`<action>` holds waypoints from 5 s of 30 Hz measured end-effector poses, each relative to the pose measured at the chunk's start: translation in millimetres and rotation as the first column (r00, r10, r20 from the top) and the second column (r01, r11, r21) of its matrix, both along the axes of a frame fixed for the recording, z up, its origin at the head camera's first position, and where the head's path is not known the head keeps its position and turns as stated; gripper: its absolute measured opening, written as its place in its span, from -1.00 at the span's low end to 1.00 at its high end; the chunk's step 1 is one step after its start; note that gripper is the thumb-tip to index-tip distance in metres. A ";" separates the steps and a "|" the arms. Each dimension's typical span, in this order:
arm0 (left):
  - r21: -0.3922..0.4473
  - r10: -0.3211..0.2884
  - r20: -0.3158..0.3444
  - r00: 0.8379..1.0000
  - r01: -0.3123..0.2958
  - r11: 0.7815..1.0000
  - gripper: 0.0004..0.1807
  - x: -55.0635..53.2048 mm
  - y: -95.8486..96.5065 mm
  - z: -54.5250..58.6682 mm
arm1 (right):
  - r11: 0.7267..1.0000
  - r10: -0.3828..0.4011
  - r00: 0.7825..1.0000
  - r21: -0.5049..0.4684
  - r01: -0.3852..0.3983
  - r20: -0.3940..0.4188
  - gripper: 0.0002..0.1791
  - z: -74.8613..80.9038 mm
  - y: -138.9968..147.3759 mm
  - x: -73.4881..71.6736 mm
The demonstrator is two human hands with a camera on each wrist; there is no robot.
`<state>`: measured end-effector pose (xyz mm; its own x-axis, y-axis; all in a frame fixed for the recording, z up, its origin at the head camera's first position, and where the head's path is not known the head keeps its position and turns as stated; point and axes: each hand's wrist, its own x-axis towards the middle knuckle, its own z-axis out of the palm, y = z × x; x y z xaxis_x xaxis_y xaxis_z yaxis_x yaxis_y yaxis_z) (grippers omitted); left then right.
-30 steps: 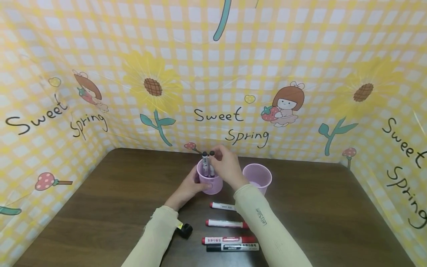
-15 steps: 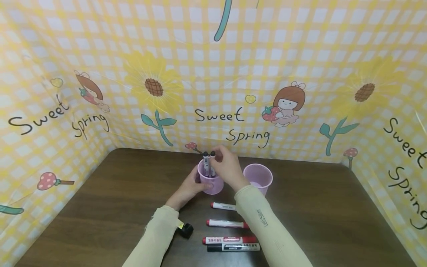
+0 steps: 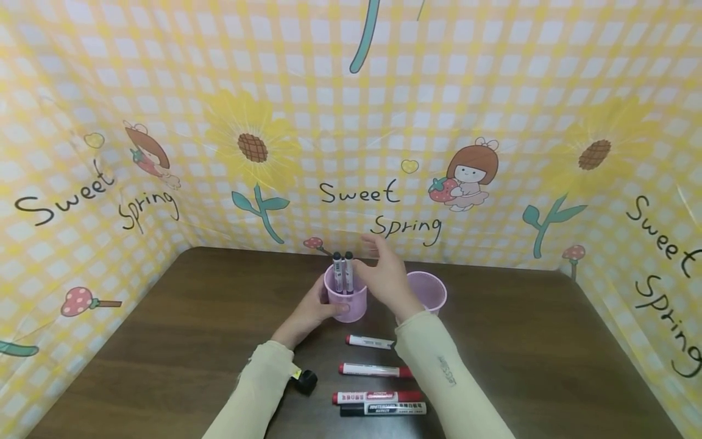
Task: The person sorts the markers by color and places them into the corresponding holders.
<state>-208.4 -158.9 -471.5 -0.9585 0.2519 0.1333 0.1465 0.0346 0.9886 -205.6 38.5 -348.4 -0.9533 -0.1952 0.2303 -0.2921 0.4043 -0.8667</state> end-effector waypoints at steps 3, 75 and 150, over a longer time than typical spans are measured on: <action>0.012 -0.004 0.003 1.000 0.004 1.000 0.00 0.0 2.3 -0.1 | 0.999 -0.004 1.000 -0.048 0.003 -0.029 -0.42 8.6 11.2 14.8; 0.047 -0.007 -0.005 1.000 0.008 0.999 -0.01 -2.5 3.1 0.6 | 0.667 0.509 0.856 0.591 -0.454 0.083 -0.73 -46.2 130.5 141.9; 0.013 -0.017 0.001 1.000 0.017 1.000 0.02 2.2 0.1 1.8 | 0.994 -0.050 0.994 0.091 0.058 -0.096 -0.78 -19.7 1.7 -11.7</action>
